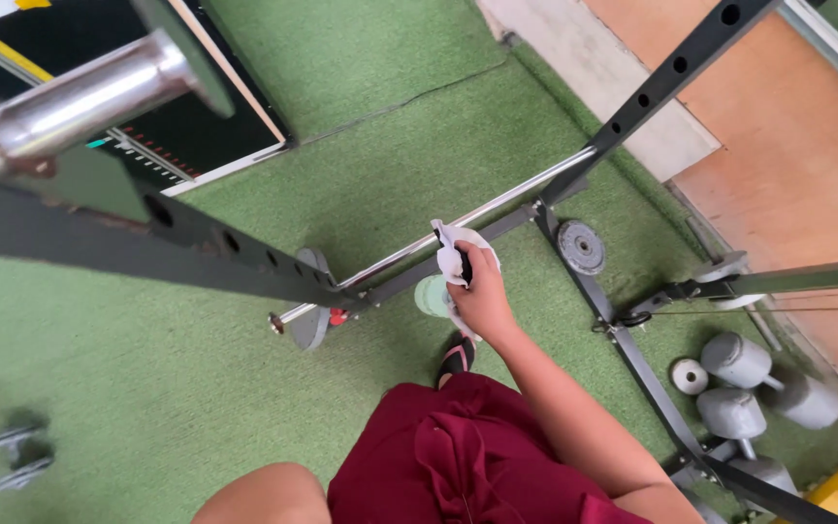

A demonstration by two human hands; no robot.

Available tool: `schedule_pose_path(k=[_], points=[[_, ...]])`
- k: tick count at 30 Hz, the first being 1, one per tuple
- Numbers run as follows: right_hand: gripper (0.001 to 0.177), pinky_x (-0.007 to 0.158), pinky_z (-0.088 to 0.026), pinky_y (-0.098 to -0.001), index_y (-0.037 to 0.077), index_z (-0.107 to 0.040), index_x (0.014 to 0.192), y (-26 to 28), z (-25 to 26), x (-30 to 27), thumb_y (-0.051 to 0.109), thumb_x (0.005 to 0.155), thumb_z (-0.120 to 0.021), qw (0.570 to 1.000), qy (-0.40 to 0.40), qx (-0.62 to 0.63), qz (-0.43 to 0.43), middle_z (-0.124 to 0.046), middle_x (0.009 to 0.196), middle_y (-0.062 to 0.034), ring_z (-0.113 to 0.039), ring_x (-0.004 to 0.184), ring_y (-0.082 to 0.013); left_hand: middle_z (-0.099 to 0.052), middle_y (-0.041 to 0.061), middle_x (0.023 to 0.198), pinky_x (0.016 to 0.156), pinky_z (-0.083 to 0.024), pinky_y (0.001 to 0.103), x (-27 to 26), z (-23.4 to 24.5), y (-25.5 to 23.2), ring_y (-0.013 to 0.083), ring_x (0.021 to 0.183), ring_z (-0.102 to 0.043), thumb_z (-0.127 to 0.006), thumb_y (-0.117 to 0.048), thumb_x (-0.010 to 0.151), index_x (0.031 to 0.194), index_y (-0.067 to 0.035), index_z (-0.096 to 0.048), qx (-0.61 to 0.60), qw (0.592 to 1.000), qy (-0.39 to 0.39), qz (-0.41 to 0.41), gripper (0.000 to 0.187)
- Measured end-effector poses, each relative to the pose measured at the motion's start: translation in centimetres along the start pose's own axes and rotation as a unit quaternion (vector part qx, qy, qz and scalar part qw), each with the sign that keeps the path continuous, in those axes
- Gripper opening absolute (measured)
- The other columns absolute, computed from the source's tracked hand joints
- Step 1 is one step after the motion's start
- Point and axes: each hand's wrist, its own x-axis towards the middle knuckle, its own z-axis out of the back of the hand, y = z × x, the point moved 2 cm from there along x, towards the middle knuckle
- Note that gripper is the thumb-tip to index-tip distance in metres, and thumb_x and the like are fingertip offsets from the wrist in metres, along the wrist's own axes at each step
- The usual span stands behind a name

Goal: Cleaning and wiping down various gym machines and racks using a spray bottle and a cloth.

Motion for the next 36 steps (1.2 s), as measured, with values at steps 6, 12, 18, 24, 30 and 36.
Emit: schedule_pose_path(k=[6, 12, 18, 24, 30, 36], points=[[0.06, 0.096, -0.051, -0.0415, 0.005, -0.056, 0.134, 2.0, -1.9, -2.1, -0.002, 0.076, -0.071, 1.0, 0.006, 0.004, 0.022, -0.057, 0.121, -0.0196, -0.06, 0.112, -0.038, -0.068, -0.001, 0.093, 0.078, -0.053, 0.033, -3.0, -0.6, 4.0, 0.0196, 0.085, -0.067, -0.083, -0.033, 0.085, 0.096, -0.014, -0.071, 0.018, 0.999, -0.05, 0.002, 0.025], [0.059, 0.099, -0.051, -0.0409, 0.004, -0.056, 0.135, 4.6, -3.9, -4.5, -0.004, 0.078, -0.07, 0.999, 0.024, 0.005, 0.036, -0.058, 0.126, -0.0217, -0.061, 0.117, -0.0384, -0.069, -0.001, 0.091, 0.078, -0.053, 0.034, -4.7, -1.6, 11.8, 0.0202, 0.086, -0.067, -0.085, -0.034, 0.084, 0.088, -0.014, -0.072, 0.033, 0.993, -0.113, 0.01, 0.024], [0.059, 0.098, -0.052, -0.0388, 0.003, -0.055, 0.136, 7.5, -4.7, -6.5, -0.002, 0.08, -0.072, 0.998, 0.042, 0.046, 0.02, -0.061, 0.124, -0.0193, -0.063, 0.114, -0.0319, -0.061, 0.014, 0.116, 0.091, -0.049, 0.044, -4.2, -5.5, 26.9, 0.0349, 0.108, -0.06, -0.091, -0.035, 0.071, 0.114, -0.007, -0.066, 0.228, 0.939, -0.236, 0.103, 0.057], [0.06, 0.094, -0.054, -0.0322, 0.001, -0.049, 0.141, 8.4, -6.9, -7.3, 0.001, 0.085, -0.069, 0.977, 0.111, 0.174, -0.055, -0.064, 0.12, -0.0117, -0.064, 0.109, -0.0187, -0.046, 0.023, 0.145, 0.11, -0.034, 0.052, -3.8, -9.2, 35.6, 0.0463, 0.134, -0.043, -0.093, -0.024, 0.056, 0.14, -0.004, -0.046, 0.29, 0.9, -0.295, 0.138, 0.099], [0.052, 0.095, -0.052, -0.032, 0.0, -0.05, 0.138, 6.8, -8.4, -5.2, 0.001, 0.09, -0.072, 0.968, 0.178, 0.174, 0.03, -0.061, 0.122, -0.0122, -0.062, 0.112, -0.0179, -0.06, 0.019, 0.139, 0.11, -0.047, 0.047, -3.4, -10.3, 39.0, 0.0418, 0.13, -0.057, -0.078, -0.006, 0.075, 0.141, -0.006, -0.05, 0.24, 0.895, -0.365, 0.095, 0.071], [0.043, 0.087, -0.054, -0.0345, 0.006, -0.058, 0.135, -1.1, -7.1, 0.6, 0.009, 0.093, -0.062, 0.821, 0.22, 0.442, -0.286, -0.069, 0.112, -0.0085, -0.066, 0.098, -0.0183, -0.071, 0.02, 0.112, 0.077, -0.057, 0.049, 0.4, -11.4, 40.7, 0.045, 0.095, -0.071, -0.081, -0.019, 0.079, 0.136, -0.007, -0.037, 0.112, 0.874, -0.414, 0.227, 0.074]])
